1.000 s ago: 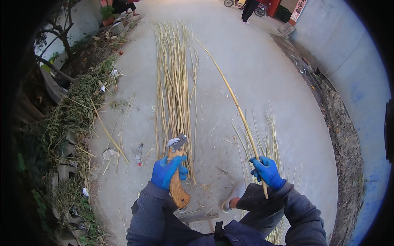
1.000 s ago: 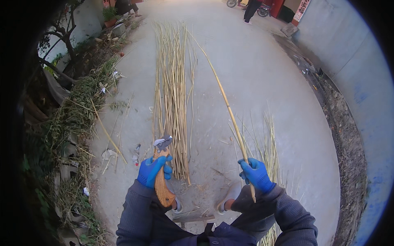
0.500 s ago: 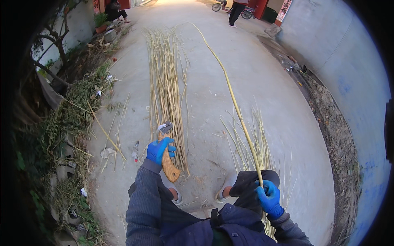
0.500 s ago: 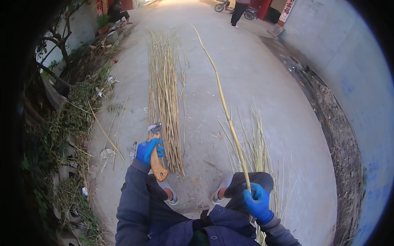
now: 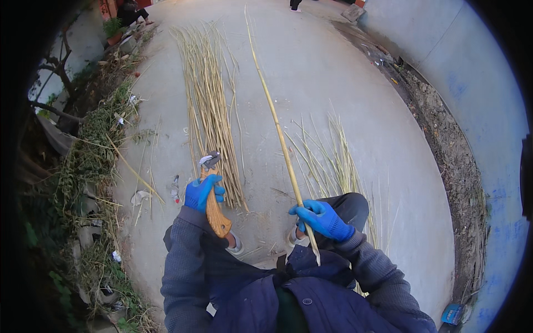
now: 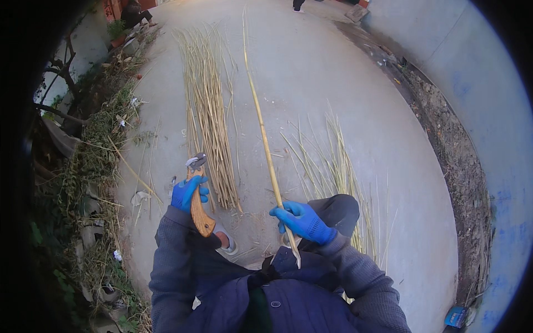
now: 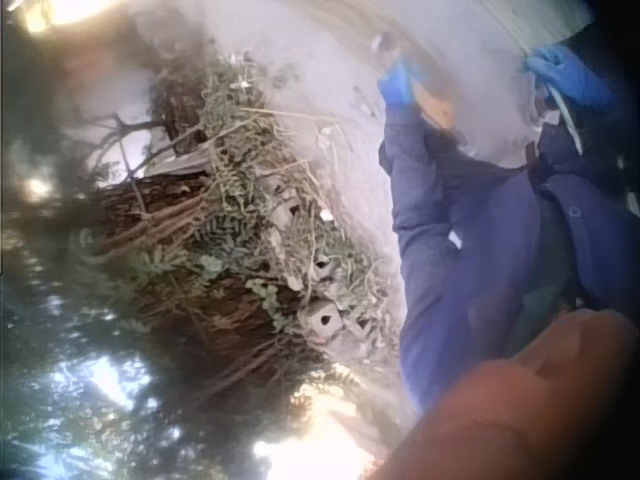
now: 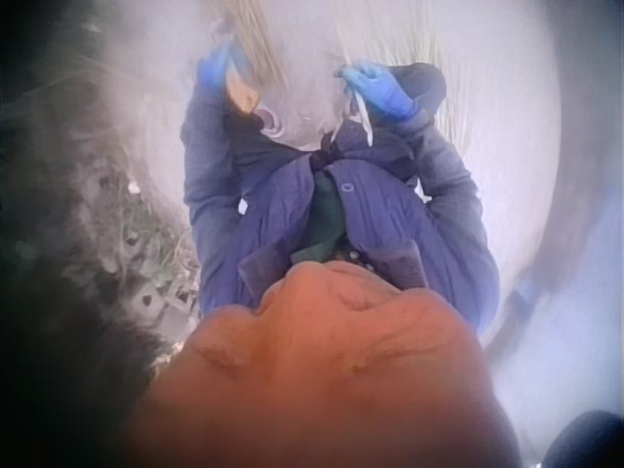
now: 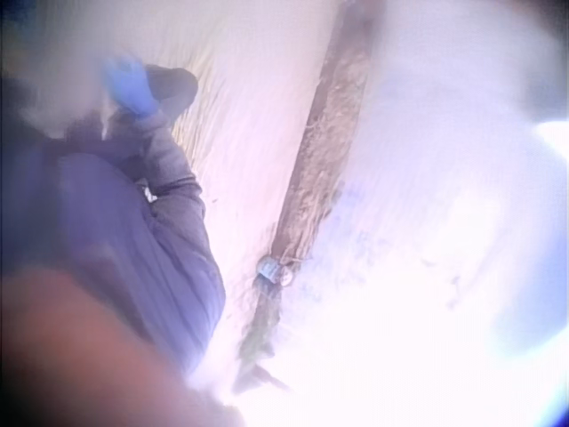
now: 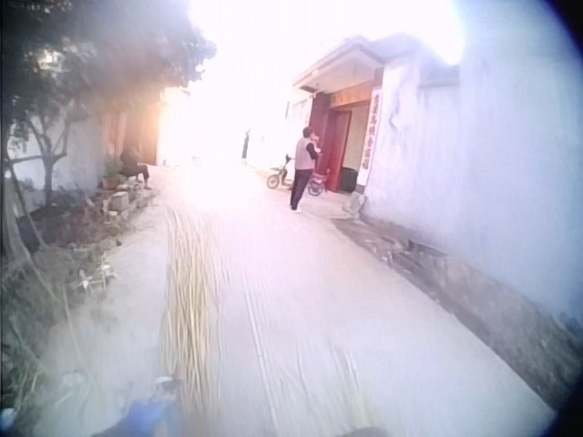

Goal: The person sits on the ground and uses pruning shears to trim long, thin sticks. They repeatedly pick up sticks, cut them, and place the trimmed pieces aside.

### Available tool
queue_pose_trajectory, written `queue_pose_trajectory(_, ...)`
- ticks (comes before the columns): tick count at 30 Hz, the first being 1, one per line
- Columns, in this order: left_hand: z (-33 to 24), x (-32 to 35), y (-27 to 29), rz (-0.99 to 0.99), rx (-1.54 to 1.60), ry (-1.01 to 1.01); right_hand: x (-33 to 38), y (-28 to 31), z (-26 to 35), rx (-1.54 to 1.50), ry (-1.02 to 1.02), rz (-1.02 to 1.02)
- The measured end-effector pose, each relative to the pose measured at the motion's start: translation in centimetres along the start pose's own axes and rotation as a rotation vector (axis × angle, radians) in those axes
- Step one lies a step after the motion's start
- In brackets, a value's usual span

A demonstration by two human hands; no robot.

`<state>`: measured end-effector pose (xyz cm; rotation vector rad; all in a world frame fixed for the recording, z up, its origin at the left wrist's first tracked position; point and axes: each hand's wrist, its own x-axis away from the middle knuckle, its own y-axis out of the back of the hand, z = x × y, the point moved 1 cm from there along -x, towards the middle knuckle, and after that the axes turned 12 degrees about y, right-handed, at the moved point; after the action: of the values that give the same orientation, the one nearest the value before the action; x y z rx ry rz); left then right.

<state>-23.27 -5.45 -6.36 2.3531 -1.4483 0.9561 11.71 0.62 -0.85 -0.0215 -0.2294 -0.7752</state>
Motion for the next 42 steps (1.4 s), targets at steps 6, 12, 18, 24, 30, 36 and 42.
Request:
queue_pose_trajectory(6, 3.2, 12.2, -1.6, 0.373, -0.082, 0.115, -8.6, -2.1, -3.7, -0.152, -0.02, -0.108)
queue_pose_trajectory(12, 7.4, 18.7, -3.3, 0.402, -0.16, 0.375, -11.1, -6.1, -4.3, -0.14, 0.111, -0.082)
queue_pose_trajectory(18, 8.5, 20.2, -3.9, 0.323, -0.205, 0.324, -12.9, -9.6, -1.1, -0.155, 0.206, -0.125)
queue_pose_trajectory(24, 8.2, 20.8, -3.8, 0.222, -0.175, 0.254, -13.8, -11.9, 1.7, -0.131, 0.213, -0.198)
queue_pose_trajectory(30, 8.3, 20.6, -4.0, 0.148, -0.14, 0.179, -13.6, -12.9, 2.5, -0.159, 0.31, -0.304)
queue_pose_trajectory(36, 8.4, 20.9, -4.2, 0.146, -0.124, 0.172, -14.0, -12.2, 3.9, -0.153, 0.359, -0.402)
queue_pose_trajectory(42, 8.6, 21.3, -4.4, 0.179, -0.158, 0.172, -13.3, -12.0, 5.4, -0.194, 0.393, -0.452)
